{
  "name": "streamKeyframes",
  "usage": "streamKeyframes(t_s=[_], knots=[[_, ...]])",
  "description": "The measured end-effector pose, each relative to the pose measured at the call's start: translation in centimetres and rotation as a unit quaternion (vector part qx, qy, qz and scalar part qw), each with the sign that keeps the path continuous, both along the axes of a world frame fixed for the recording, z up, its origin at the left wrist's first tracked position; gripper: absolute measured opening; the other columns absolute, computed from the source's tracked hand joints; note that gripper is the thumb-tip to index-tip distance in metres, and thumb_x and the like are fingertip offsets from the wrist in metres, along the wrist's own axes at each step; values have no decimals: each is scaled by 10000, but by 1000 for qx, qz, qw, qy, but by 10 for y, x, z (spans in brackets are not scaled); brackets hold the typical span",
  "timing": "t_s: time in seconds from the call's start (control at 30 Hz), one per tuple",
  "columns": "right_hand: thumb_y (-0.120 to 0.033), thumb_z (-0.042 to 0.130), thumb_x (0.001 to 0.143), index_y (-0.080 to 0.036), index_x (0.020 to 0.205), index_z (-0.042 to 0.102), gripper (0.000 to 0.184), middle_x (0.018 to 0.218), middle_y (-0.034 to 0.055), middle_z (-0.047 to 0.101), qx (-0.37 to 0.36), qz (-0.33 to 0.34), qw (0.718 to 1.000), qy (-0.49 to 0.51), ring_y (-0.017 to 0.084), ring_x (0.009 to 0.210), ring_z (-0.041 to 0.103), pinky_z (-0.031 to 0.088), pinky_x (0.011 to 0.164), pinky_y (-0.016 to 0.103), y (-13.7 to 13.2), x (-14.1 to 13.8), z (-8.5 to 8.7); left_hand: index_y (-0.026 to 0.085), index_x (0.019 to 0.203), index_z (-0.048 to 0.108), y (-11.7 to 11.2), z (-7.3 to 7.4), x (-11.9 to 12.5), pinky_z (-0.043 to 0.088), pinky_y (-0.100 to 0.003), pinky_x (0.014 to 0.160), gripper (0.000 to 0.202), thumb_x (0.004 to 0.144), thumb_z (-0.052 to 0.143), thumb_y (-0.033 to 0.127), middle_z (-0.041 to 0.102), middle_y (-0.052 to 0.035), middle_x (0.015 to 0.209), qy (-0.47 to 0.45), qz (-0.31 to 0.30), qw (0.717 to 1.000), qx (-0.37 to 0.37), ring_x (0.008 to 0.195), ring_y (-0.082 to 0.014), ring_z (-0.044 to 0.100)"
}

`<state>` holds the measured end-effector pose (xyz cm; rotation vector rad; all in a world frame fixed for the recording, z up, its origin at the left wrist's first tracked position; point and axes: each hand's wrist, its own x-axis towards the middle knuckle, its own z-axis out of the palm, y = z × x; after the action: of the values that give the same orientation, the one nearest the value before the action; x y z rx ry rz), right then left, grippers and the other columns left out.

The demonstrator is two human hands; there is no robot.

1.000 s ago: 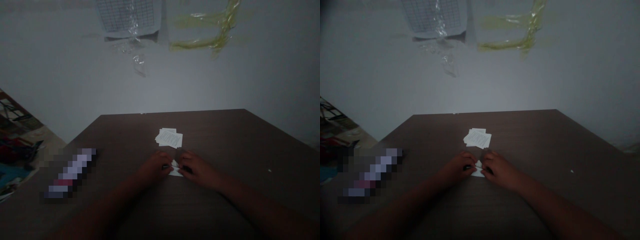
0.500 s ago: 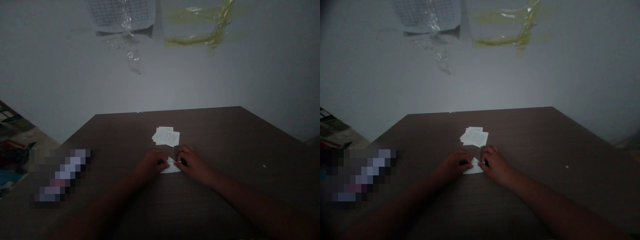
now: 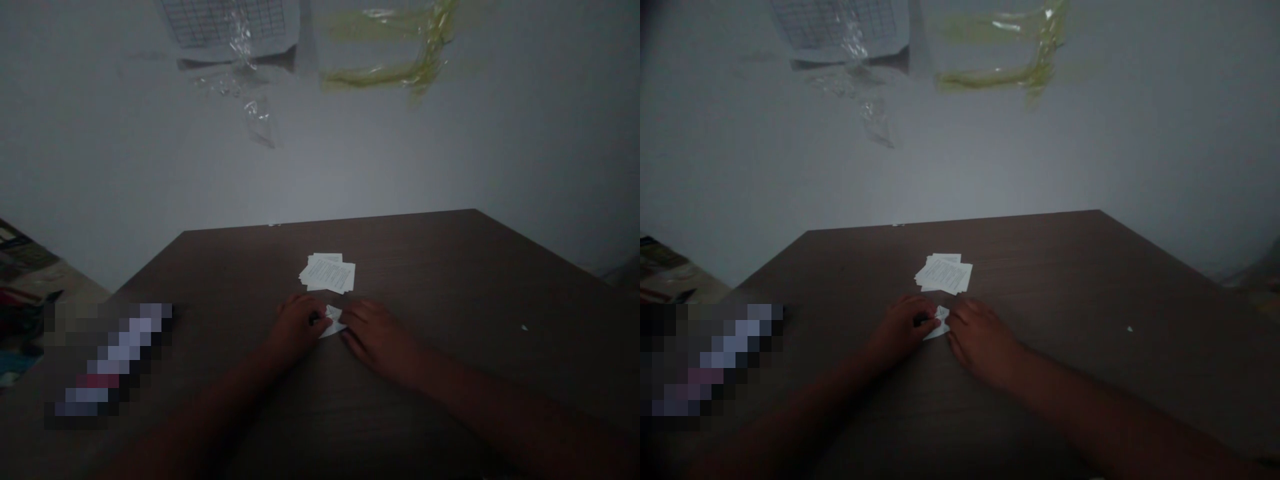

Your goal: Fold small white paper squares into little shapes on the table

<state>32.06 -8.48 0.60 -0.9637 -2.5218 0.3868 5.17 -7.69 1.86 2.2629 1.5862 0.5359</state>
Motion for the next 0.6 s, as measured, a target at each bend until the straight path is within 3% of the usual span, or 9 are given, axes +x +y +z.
streamKeyframes(t_s=[0.17,0.4,0.6], knots=[[-290,771,1243,-160,1748,778,522,1693,236,835,42,18,998,-37,444,1564,805,689,1367,670,-17,-4,-11,293,1079,873,6,-6,-1,655,-629,1243,79,1094,918,229,943,-72,1252,2,17,1000,-11,1314,-400,832],[-333,747,1258,-187,1696,830,470,1648,211,877,36,4,998,-47,429,1527,837,713,1338,653,-19,-2,1,288,1147,873,7,2,-10,634,-636,1310,69,1110,870,230,952,-86,1341,-12,-12,999,-41,1372,-394,806],[-333,743,1256,-182,1682,843,464,1668,220,872,14,8,999,-42,432,1550,828,695,1355,666,-17,1,4,301,1280,897,9,11,-27,673,-575,1305,223,1071,888,221,941,-89,1442,-26,-55,996,-70,1428,-385,830]])
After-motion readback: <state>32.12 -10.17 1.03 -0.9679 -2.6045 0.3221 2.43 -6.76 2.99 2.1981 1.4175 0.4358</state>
